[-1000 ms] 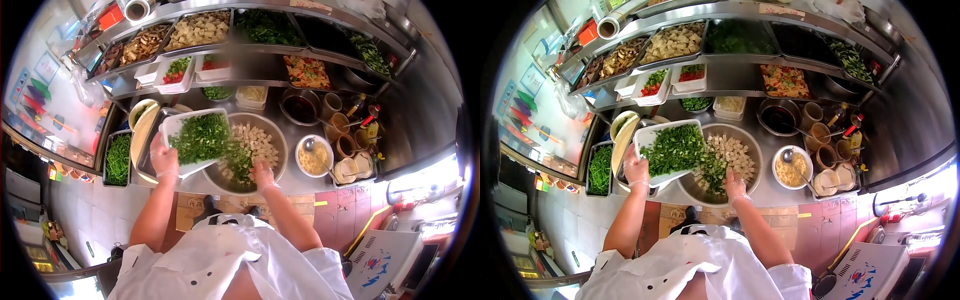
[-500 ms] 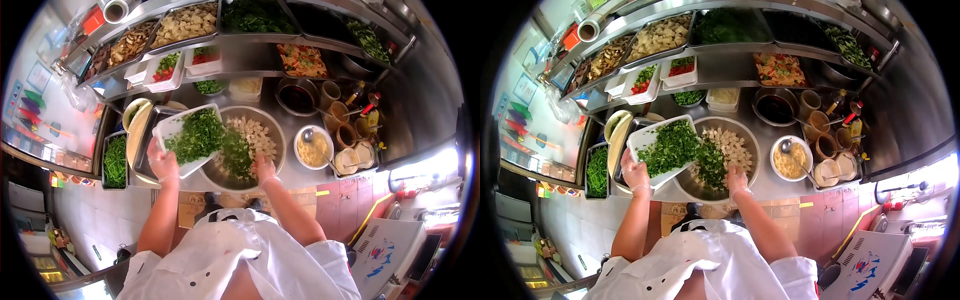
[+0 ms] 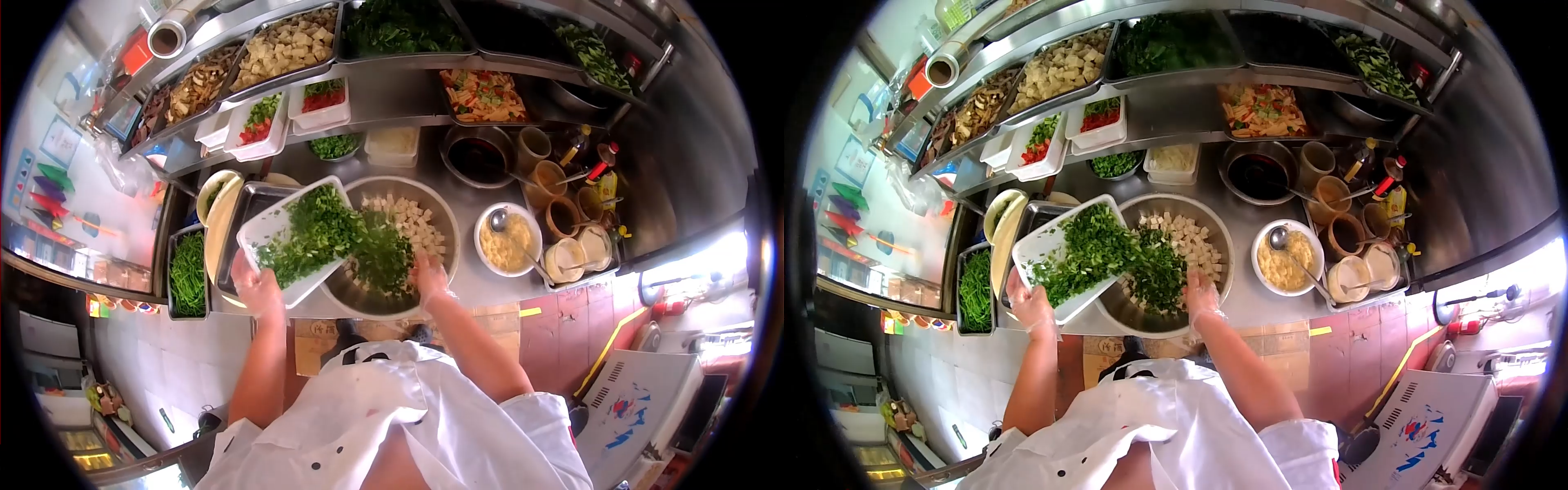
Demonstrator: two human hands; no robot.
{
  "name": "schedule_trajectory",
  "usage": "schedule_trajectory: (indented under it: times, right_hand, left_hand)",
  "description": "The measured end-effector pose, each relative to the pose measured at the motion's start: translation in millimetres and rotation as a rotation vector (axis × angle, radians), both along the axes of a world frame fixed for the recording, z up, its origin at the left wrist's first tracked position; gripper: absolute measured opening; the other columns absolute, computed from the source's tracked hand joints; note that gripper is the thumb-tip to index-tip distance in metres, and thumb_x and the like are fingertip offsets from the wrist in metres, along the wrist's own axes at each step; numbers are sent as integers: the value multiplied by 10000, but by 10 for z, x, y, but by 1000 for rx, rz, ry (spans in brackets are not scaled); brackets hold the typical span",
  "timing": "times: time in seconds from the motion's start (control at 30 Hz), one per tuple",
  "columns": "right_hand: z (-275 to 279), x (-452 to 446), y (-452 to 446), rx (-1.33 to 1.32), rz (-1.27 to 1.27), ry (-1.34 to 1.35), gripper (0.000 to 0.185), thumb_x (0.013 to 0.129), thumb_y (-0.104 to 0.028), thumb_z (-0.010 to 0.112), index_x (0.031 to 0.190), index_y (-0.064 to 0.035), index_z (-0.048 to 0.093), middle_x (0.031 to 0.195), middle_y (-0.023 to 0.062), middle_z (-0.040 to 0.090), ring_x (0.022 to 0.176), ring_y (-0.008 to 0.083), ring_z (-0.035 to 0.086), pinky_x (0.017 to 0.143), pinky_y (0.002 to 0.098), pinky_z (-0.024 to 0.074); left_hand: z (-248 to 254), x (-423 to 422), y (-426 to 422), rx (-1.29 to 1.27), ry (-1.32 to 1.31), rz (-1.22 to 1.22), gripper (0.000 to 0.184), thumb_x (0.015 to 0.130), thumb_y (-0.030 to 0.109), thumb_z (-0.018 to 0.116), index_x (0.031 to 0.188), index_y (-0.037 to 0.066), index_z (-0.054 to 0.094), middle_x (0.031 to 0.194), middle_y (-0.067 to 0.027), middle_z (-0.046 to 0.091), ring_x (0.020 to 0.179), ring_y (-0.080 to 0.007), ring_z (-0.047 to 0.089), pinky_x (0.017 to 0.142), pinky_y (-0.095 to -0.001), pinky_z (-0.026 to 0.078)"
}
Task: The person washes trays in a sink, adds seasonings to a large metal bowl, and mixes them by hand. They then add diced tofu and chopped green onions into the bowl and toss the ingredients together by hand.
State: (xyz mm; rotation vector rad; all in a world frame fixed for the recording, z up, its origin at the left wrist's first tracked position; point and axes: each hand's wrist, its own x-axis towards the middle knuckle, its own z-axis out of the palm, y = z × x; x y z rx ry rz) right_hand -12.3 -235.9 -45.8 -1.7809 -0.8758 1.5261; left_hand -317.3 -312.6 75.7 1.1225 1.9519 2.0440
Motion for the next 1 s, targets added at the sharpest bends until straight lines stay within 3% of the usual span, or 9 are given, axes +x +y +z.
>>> schedule_trajectory:
  times: [0.03,0.13,0.3,0.53,0.73,0.8,0.83,0.93,1.0]
  right_hand:
    - [-59,13,14,-8,10,-4,570,995,-501,483,1341,-56,571,887,91,699,767,170,657,693,322,521]
    - [-25,17,-62,1,-20,7,556,995,-495,485,1318,-54,588,890,88,701,772,167,659,692,322,523]
    - [-20,49,-22,29,-39,41,526,993,-472,507,1310,-62,595,900,81,702,779,160,659,670,316,523]
    - [253,198,84,23,-73,204,461,980,-458,559,1225,-70,593,922,51,675,797,130,633,647,294,508]
    - [1281,421,187,296,37,168,410,995,-443,559,1117,-57,624,878,28,659,759,110,601,715,271,494]
    - [1321,414,237,422,106,142,413,1000,-449,542,1087,-58,640,873,26,659,767,107,596,737,281,491]
    - [1087,308,264,375,51,214,379,993,-417,550,1099,-70,658,1049,94,681,867,161,639,815,308,504]
    - [286,189,213,845,683,-746,305,969,-306,595,1167,-82,656,1282,152,610,1010,239,655,874,331,518]
    - [546,178,137,846,605,-545,286,940,-172,615,1209,-77,649,1426,162,506,1104,284,637,894,333,530]
  left_hand:
    - [-10,-63,-28,-71,87,-1,536,718,-131,496,1234,-42,614,1385,-106,467,1057,-181,613,912,-278,460]
    - [-64,-138,-72,-52,-338,-13,551,740,-139,499,1274,-31,581,1350,-105,512,1028,-184,624,910,-283,464]
    - [55,-49,-154,-110,-377,88,558,800,-95,490,1348,4,525,1165,-97,641,1023,-193,621,919,-322,475]
    - [-363,-607,-592,-184,-713,167,386,819,45,556,1199,-11,585,1051,-117,630,963,-249,608,878,-375,491]
    - [-599,-647,-1095,23,-1213,-205,412,805,129,542,1197,5,557,1175,-130,584,1098,-327,568,964,-511,486]
    - [-1331,-820,-1030,45,-1186,-295,407,831,126,526,1212,-14,554,1143,-126,600,1051,-299,593,918,-465,509]
    - [-1268,-685,-952,-58,-1209,-229,393,840,123,523,1203,-23,561,1114,-124,611,1008,-283,607,882,-437,519]
    - [-1118,-366,-592,-158,-1157,-138,376,838,122,515,1171,-38,584,1046,-126,634,910,-257,637,804,-387,538]
    - [-848,-280,-550,-156,-1059,-102,416,817,109,514,1207,-25,566,1062,-125,623,919,-254,636,817,-385,539]
